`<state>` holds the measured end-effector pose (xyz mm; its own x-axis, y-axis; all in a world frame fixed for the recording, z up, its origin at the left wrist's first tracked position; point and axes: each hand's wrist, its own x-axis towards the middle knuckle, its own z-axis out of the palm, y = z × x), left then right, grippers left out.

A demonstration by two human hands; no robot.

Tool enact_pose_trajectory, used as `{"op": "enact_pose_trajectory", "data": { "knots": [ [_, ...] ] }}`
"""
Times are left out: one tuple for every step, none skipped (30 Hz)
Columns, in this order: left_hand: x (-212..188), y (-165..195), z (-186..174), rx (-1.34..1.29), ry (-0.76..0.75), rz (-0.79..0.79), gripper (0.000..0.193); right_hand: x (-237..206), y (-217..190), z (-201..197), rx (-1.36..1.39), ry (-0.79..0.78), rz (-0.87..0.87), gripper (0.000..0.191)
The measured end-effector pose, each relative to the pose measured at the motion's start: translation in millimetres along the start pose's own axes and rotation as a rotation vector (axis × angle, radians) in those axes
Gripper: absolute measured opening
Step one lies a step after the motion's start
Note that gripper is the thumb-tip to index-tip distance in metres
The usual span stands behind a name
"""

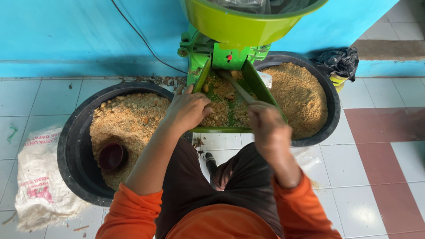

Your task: The person sits on the floor in front of a green electric grinding machine and scoops crushed food pieces from the machine's collection tray into the hopper to regrind them, using a flat scoop to push material in. They also scoop material from a large basin into a small bowl and pour it into the tray, with ground material accumulating in a second basin.

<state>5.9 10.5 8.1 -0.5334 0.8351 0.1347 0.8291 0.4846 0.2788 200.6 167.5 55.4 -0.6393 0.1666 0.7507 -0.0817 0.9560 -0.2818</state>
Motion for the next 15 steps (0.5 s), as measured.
{"op": "enact_pose_trajectory", "data": {
  "knots": [
    [1.6,0.8,-2.2,0.014,-0.018,0.005,0.041,2.0,4.5,-12.2,0.019,0.0,0.055,0.013],
    [2.8,2.0,-4.3,0.023,-0.044,0.006,0.048,0.7,5.1,-31.3,0.039,-0.008,0.115,0.01],
    [4.2,3.0,-6.6,0.034,-0.07,0.011,0.056,-0.6,5.3,-53.4,0.03,-0.002,0.092,0.011],
    [6.4,3.4,-9.3,0.06,-0.093,0.024,0.059,-0.5,4.2,-73.1,0.022,0.011,0.067,0.013],
    [8.7,4.1,-11.4,0.085,-0.116,0.038,0.062,-2.7,1.0,-94.0,0.044,-0.004,0.136,0.013],
    [9.5,5.1,-12.5,0.107,-0.142,0.052,0.065,-3.7,-1.6,-111.4,0.065,-0.024,0.206,0.012],
    [10.0,5.7,-13.1,0.115,-0.152,0.054,0.061,-3.3,-3.2,-120.7,0.031,-0.046,0.183,0.013],
    [10.1,5.6,-13.4,0.125,-0.159,0.056,0.057,-2.6,-3.5,-124.3,-0.002,-0.065,0.157,0.014],
    [9.5,5.4,-13.0,0.135,-0.167,0.058,0.053,-1.7,-3.6,-124.6,-0.034,-0.085,0.132,0.015],
    [8.8,4.7,-12.1,0.145,-0.139,0.066,0.046,-1.2,-2.1,-117.8,0.004,-0.105,0.154,0.013],
    [7.9,3.8,-10.9,0.156,-0.11,0.074,0.038,0.0,0.2,-106.0,0.045,-0.125,0.174,0.012],
    [7.2,3.0,-9.4,0.167,-0.08,0.08,0.032,1.1,4.5,-91.2,0.067,-0.132,0.112,0.013],
    [6.2,2.2,-7.5,0.17,-0.072,0.069,0.03,2.3,8.7,-76.4,0.091,-0.14,0.052,0.014],
    [5.4,1.3,-5.9,0.173,-0.067,0.058,0.029,0.1,11.2,-67.7,0.062,-0.112,0.039,0.014],
    [4.7,0.3,-4.4,0.179,-0.06,0.048,0.028,-1.3,13.3,-58.0,0.034,-0.081,0.026,0.015]
  ]
}}
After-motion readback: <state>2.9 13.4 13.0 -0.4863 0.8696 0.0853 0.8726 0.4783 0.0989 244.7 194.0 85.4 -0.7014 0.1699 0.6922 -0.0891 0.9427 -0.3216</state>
